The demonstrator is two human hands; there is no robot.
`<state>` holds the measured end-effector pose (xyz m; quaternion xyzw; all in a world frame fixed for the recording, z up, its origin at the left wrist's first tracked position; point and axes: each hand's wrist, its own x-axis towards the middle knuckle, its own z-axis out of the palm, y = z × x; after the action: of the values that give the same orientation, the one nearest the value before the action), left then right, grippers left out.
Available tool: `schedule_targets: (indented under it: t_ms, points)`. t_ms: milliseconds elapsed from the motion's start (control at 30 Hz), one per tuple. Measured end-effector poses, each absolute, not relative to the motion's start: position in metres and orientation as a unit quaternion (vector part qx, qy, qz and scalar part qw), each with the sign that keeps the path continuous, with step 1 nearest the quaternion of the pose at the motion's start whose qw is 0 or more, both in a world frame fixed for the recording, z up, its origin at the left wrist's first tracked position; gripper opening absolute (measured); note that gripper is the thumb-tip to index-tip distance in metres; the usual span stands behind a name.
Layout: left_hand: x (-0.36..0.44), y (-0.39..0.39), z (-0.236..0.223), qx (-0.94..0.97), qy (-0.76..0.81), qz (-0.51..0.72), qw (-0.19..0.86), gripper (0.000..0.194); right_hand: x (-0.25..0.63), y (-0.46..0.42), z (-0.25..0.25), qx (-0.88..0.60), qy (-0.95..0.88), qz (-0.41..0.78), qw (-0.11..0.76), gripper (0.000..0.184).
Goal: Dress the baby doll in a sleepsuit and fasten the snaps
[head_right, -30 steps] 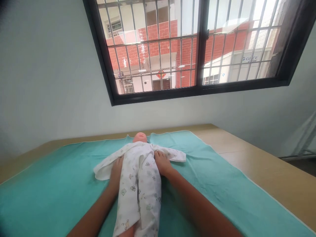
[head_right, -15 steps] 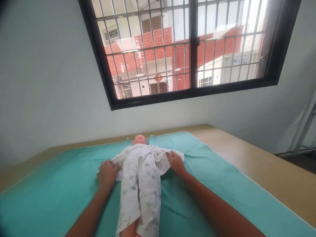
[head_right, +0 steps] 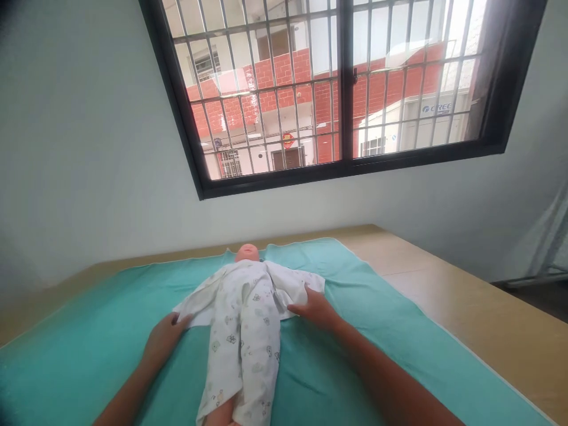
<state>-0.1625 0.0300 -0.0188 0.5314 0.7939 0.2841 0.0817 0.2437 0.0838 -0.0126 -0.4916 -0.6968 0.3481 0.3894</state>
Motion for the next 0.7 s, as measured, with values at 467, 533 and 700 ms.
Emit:
schedule_targets:
  t_ms: [467,533,700]
  points:
    - [-0.163,0.017,0.018,0.231,0.532,0.749,0.321,0.022,0.278,0.103,-0.020,-0.480,-0.441,0.471,0.594,0.019]
    - [-0.160,0.015,0.018,0.234,0.533,0.751,0.311,0.022,0.274,0.101,-0.021,-0.480,-0.457,0.469,0.584,0.021]
    - [-0.140,0.008,0.029,0.331,0.498,0.738,0.311,0.031,0.252,0.083,-0.002,-0.433,-0.467,0.502,0.585,0.036]
